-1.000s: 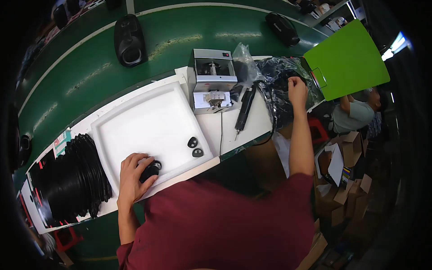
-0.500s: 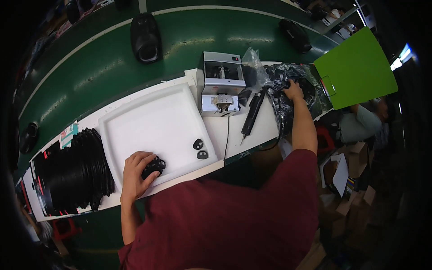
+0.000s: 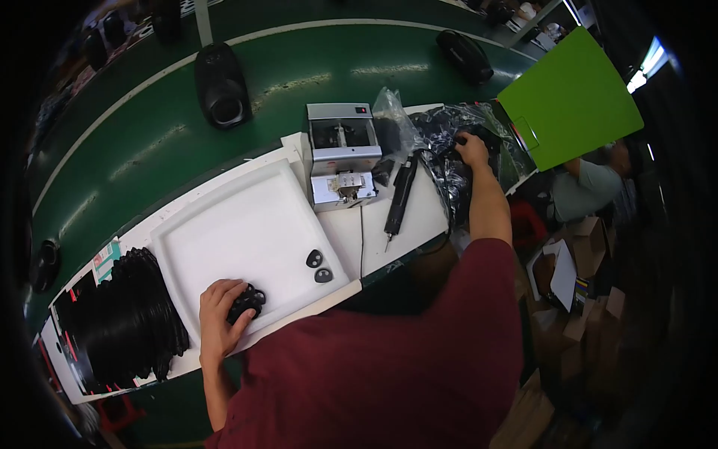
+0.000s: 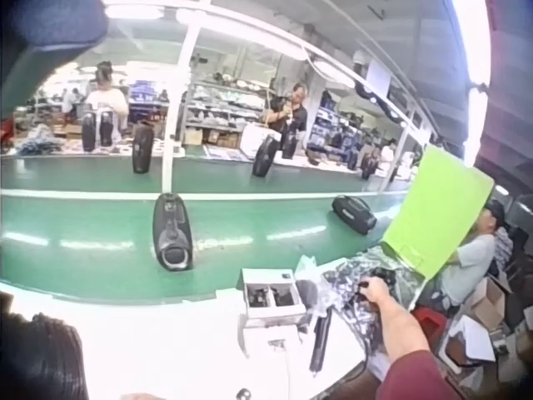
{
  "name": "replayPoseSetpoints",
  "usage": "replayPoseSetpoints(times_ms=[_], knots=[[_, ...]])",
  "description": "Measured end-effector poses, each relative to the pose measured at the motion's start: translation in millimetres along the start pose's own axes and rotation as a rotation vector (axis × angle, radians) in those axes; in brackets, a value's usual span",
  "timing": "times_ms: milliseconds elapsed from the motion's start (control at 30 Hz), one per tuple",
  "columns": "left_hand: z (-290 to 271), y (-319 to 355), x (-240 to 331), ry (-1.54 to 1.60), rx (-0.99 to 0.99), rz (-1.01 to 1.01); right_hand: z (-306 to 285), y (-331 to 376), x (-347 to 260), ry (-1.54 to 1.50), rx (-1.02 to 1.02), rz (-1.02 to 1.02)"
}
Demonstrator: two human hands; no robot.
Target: The person assembles electronic components by securing internal components into a speaker casing with fasteners, using an electric screwdriver.
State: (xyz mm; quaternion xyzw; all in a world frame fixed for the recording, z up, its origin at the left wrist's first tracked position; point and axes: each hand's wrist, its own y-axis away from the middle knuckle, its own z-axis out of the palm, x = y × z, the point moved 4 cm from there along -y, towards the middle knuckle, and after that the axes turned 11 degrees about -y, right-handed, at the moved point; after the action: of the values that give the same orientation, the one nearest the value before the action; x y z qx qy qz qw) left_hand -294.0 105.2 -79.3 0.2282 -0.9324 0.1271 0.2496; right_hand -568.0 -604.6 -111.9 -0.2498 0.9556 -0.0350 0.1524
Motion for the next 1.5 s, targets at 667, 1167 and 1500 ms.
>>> replayPoseSetpoints(times_ms=[667, 1167, 1500], knots=[[-0.4, 4.7, -10.6, -0.005, 0.008, 0.002, -91.4, 63.2, -82.7, -1.262, 0.312, 0.028], [-6.9, 7.7, -10.4, 0.107, 0.042, -0.017, 29.3, 366.2, -416.5, -0.520, -0.819, -1.281], [2.2, 6.6, -24.6, 0.025, 0.032, 0.137, 4.4, 351.4, -410.5, -0.565, -0.925, -1.164]])
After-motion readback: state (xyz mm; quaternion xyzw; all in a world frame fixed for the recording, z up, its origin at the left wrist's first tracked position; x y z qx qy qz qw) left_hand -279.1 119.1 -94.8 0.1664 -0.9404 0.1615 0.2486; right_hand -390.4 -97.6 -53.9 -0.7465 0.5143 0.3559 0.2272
